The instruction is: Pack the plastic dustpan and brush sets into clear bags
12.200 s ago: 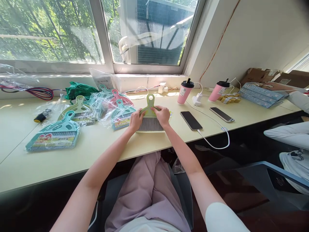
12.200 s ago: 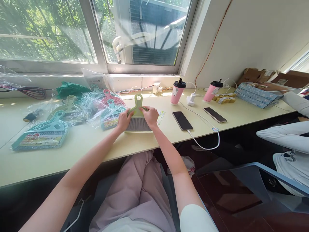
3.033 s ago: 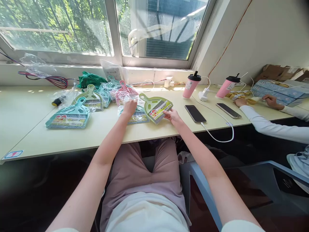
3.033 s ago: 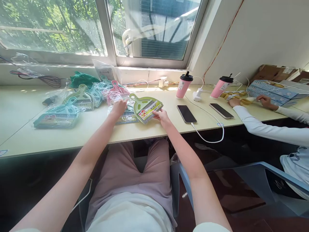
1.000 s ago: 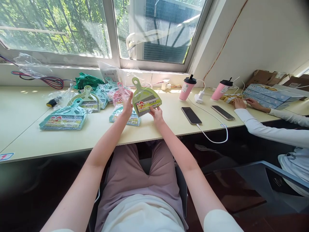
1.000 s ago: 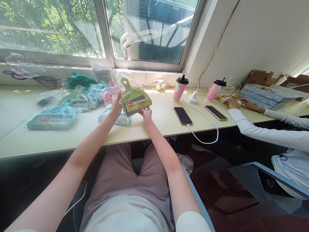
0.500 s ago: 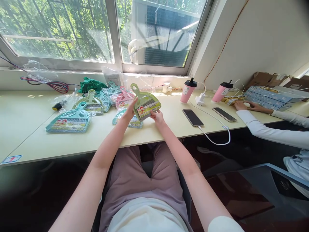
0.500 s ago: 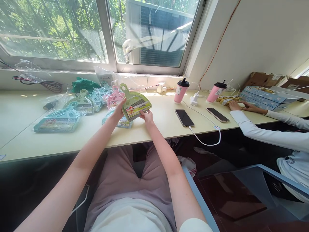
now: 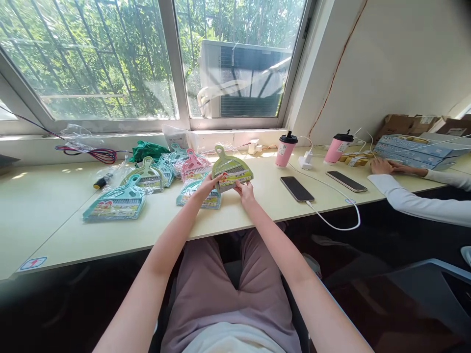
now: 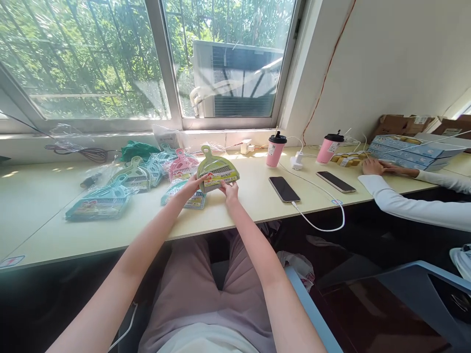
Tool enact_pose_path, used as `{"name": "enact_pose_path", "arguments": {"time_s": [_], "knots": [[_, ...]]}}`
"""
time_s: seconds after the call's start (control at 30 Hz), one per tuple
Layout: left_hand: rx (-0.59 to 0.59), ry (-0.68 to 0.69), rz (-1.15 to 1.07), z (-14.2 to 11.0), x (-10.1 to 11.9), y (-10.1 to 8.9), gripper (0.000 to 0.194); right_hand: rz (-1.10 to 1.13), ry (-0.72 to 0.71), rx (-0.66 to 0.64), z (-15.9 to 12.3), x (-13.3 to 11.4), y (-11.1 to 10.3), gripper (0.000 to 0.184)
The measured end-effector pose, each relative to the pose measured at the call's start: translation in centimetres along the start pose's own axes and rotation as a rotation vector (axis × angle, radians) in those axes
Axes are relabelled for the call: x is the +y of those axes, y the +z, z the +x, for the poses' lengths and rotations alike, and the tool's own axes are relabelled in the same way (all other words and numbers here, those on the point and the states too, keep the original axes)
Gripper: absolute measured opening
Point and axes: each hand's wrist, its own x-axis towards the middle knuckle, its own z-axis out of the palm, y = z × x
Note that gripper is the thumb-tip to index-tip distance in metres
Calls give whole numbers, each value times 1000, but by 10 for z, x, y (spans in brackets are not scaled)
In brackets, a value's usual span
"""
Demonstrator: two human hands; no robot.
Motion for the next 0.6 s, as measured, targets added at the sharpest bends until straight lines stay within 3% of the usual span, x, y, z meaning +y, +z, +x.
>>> {"name": "enact_pose_path", "arguments": {"time_s": [0.3, 0.43, 0.6], "knots": [[-127, -121, 217, -3, 6, -11, 53, 6, -18, -35, 9, 3, -7, 40], [-63, -26, 147, -1, 0, -5, 49, 43, -34, -36, 9, 1, -7, 41], [-12, 49, -10, 1, -6, 8, 60, 83, 1, 1, 4, -5, -3, 42]]}}
